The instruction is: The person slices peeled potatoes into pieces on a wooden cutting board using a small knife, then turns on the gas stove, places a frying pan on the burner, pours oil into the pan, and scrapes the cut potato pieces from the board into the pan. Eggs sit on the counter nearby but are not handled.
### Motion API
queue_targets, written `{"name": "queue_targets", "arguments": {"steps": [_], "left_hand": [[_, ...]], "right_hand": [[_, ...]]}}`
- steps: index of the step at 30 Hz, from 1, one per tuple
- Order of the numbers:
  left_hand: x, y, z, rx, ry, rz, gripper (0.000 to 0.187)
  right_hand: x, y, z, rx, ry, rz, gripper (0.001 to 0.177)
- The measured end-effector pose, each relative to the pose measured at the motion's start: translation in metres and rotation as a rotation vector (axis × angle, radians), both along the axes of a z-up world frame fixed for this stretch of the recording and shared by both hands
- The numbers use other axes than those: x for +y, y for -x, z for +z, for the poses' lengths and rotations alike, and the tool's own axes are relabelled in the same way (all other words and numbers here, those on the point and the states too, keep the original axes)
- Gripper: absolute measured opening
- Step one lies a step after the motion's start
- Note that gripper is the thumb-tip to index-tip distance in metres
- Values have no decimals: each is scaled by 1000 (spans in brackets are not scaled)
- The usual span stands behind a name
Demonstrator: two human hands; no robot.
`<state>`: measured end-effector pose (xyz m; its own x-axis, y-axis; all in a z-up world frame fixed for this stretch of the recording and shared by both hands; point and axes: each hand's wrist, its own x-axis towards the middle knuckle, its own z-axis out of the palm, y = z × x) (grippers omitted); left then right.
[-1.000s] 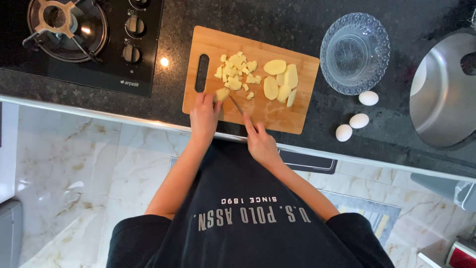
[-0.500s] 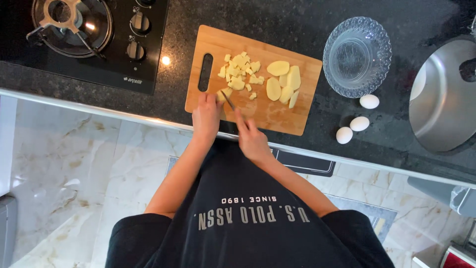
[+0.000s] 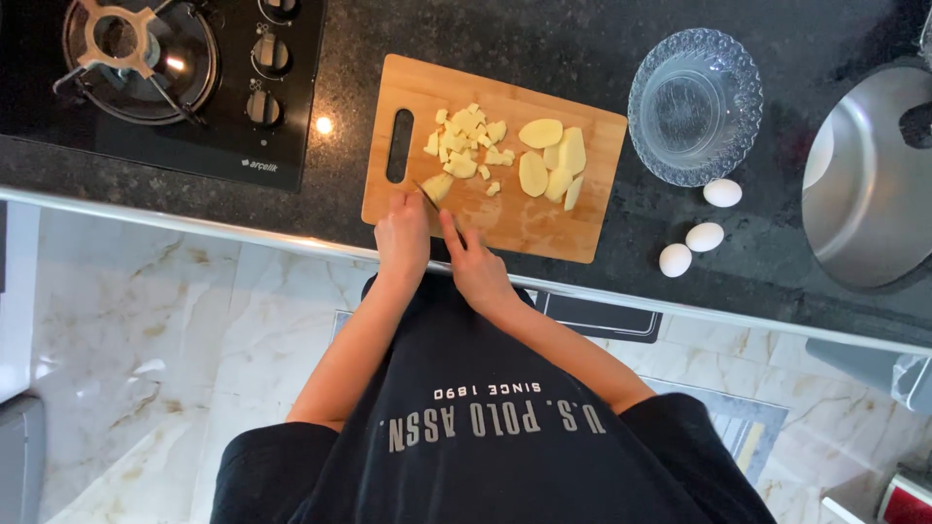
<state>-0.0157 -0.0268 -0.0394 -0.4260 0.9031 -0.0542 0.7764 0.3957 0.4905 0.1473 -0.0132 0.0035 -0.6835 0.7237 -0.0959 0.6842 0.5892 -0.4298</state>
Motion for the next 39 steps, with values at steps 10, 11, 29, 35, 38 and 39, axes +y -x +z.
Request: {"name": "queue_targets", "arguments": {"steps": [10,11,29,35,38,39], "left_hand": [[32,-6,34,-190,-203,-36,45],[38,-8,30,-190,-199,-29,42],[92,-75,14,33,-204,-451,37],[25,-14,32,-385,-268,-34,18],[8,-10,16,-398,-173,65,16],[4,-11,11,-384,-117,126,14]], "right_hand": [[14,-61,40,191,73,-124,64],[15,-63,43,232,63,-180,61],[-1,-115,44,427,-48,-594,45],[10,-93,44,311,-13,-331,45],[30,-91,26,143,15,-245,49],[39,-91,19,74,10,-226,51]]}}
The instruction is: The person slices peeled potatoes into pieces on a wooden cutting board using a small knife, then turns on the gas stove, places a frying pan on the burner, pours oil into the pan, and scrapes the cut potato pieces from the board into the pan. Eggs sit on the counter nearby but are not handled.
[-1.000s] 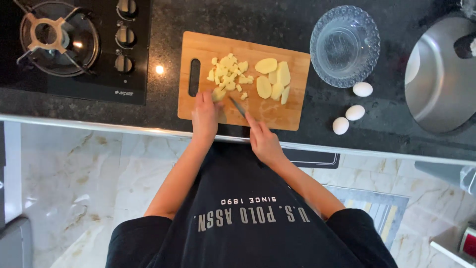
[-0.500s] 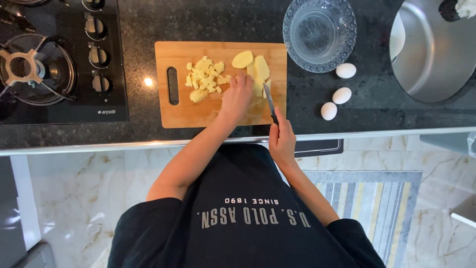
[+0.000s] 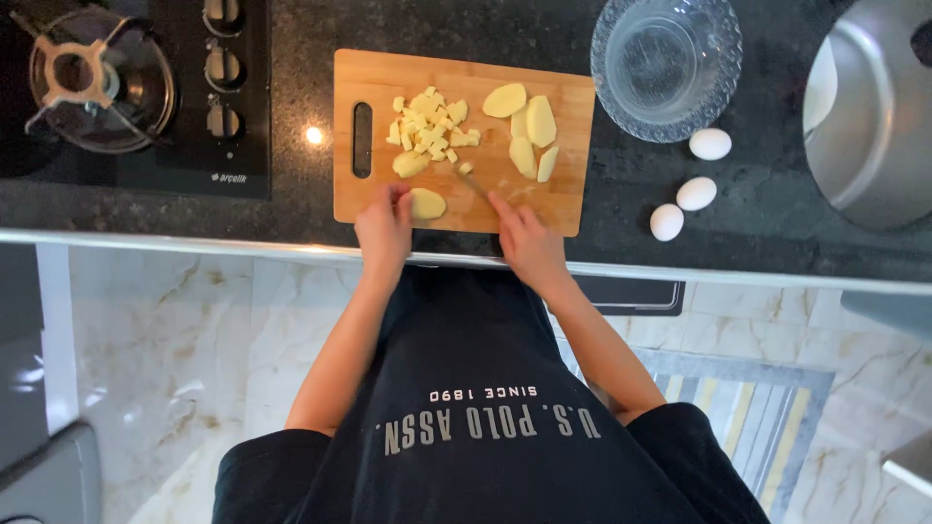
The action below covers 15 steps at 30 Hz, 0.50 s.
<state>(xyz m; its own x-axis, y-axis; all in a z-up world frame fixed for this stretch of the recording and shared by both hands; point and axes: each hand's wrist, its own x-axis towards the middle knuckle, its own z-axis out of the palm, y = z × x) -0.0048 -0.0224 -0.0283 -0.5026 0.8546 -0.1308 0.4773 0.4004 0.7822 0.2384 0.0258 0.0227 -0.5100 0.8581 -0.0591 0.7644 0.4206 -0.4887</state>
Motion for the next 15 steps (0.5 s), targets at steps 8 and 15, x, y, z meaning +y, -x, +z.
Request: {"name": "queue_targets", "arguments": {"steps": [8,15], "left_hand": [[-3,-48,15,95,-115,115,12],[-15,-86,26,555,-245,90,23]], "right_hand": [[24,-14,17,87,-121,225,58],[37,0,5,-74,-206,537,68]]}}
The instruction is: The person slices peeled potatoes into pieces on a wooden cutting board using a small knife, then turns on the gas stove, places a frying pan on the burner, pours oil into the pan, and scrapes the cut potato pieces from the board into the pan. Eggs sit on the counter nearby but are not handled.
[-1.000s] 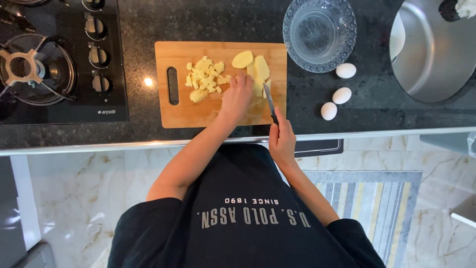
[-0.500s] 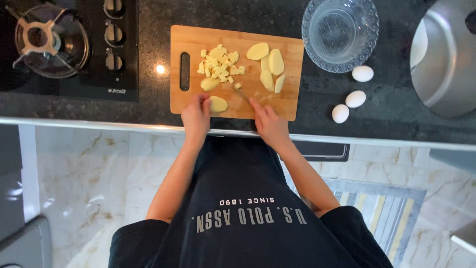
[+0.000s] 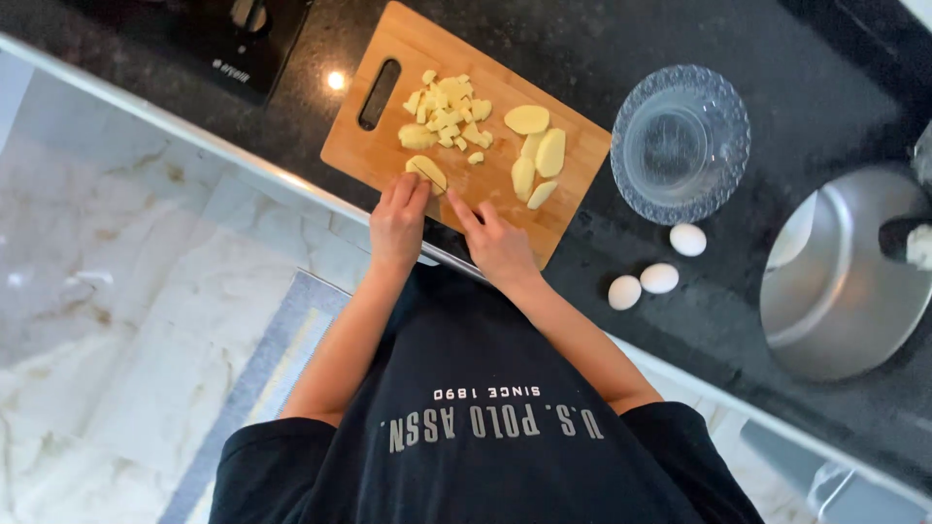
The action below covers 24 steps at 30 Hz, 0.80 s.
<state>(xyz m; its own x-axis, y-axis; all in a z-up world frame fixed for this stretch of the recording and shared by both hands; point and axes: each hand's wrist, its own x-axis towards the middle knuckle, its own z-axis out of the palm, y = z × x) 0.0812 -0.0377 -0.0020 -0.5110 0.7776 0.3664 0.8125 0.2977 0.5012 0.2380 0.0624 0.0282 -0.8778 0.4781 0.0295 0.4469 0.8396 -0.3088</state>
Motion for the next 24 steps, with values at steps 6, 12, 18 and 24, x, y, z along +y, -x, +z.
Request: {"name": "queue_targets", "arguments": {"steps": [6,12,18,24], "left_hand": [[6,-6,2,60,61,36,28],[8,-1,4,67,83,12,28],[13,5,-6,31,192,4,23],[19,27,25,186,131,-180,49]], "right_hand": [[7,3,-8,-12,-23,78,69],[16,12,-9,-40,-1,108,67],[14,-11,-10,-1,-85,134,69],[19,-64,19,-90,74,47,72]]}}
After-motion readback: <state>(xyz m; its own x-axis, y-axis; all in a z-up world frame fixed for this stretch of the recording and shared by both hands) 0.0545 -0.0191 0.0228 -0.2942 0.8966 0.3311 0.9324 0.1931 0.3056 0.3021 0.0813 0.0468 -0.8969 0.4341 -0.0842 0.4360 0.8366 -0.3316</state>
